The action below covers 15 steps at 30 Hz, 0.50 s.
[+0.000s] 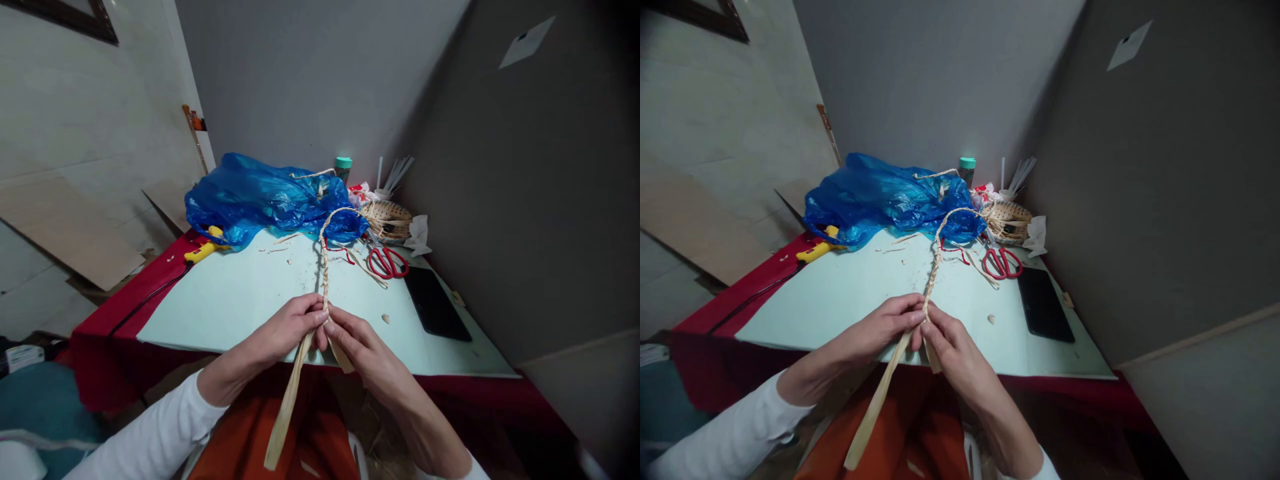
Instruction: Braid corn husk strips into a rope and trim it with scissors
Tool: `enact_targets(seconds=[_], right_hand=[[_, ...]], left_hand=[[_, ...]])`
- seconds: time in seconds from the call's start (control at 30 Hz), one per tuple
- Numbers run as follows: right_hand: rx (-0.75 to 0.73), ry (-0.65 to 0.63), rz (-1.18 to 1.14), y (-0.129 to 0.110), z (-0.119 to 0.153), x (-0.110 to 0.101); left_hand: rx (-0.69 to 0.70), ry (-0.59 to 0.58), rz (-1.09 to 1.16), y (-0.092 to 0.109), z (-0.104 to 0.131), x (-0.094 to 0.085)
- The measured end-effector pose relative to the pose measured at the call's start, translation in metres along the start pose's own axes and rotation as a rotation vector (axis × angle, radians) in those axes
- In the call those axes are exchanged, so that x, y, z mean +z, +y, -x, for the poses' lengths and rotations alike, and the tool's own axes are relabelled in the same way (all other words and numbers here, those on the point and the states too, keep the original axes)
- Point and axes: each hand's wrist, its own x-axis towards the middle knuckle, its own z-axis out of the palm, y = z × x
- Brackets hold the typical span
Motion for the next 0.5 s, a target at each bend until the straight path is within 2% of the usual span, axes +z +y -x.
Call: enact_targets(seconds=[0.1, 0.23, 0.4, 0.5], right_hand=[[0.037, 0.004, 0.081, 0.002, 0.004, -0.001], [0.039, 0.027, 0.249, 0.006, 0.007, 0.0], [0.082, 0.105, 0.454, 0.002, 0.014, 0.011], [0.1, 0.124, 0.486, 0.004, 0.016, 0.013]], left_hand=[[-0.058, -0.043, 0.021, 0.0, -0.002, 0.004], [-0.132, -0.045, 0.017, 0.003, 0.0, 0.004], [-0.227, 0.021, 0.135, 0.002, 0.004, 0.002], [-0.197, 0.095, 0.121, -0.001, 0.005, 0.005]])
